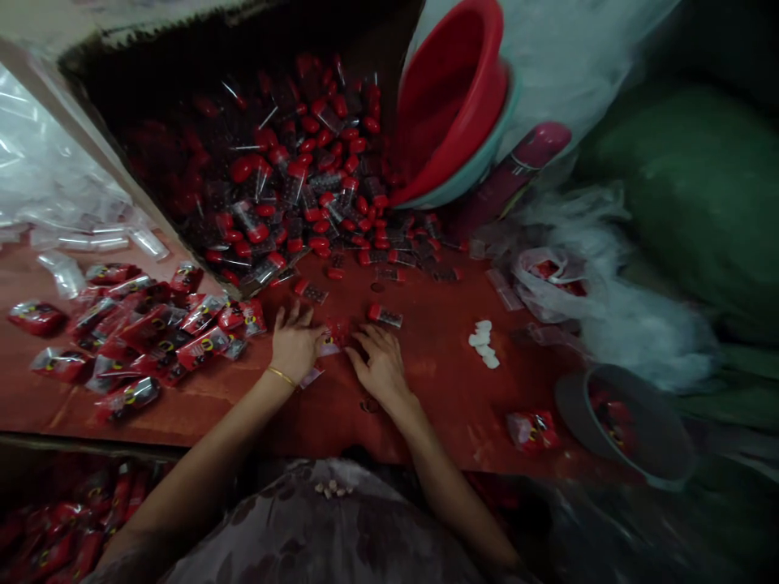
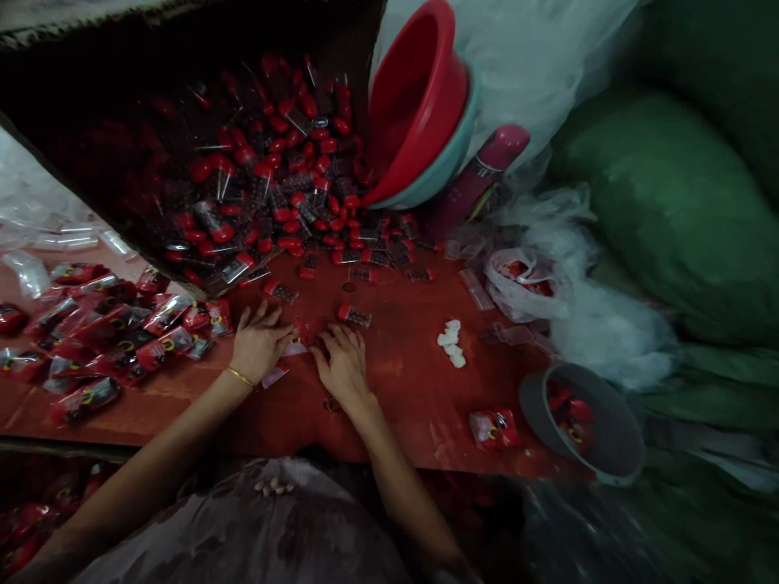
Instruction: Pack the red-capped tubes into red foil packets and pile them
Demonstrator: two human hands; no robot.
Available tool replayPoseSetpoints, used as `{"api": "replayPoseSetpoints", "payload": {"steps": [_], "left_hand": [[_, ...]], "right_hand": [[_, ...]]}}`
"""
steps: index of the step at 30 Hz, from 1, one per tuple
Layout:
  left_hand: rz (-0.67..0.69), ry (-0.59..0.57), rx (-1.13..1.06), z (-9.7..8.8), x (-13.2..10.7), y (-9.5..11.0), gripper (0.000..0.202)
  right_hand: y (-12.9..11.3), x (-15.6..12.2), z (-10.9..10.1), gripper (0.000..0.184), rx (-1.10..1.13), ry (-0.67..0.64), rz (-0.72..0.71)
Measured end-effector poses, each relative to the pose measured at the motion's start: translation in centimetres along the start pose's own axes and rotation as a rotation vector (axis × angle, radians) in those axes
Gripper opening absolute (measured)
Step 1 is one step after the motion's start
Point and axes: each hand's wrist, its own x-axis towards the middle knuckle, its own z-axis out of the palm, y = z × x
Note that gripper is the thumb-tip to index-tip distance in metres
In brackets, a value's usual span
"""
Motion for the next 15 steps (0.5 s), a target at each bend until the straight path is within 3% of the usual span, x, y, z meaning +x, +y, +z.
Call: {"api": "replayPoseSetpoints", "payload": {"steps": [4,15], "left_hand": [[0.007,0.037,0.020,0.8,-0.6,-0.4,0.024],[0.046,0.088,0.030,1.2,-1.1,0.0,0.032]], "right_hand": [[0.2,-0.3,-0.1,0.025,0.050,0.051,0.008],[-1.4,-0.5,0.1,0.025,0.036,-0.002,0.033]]}}
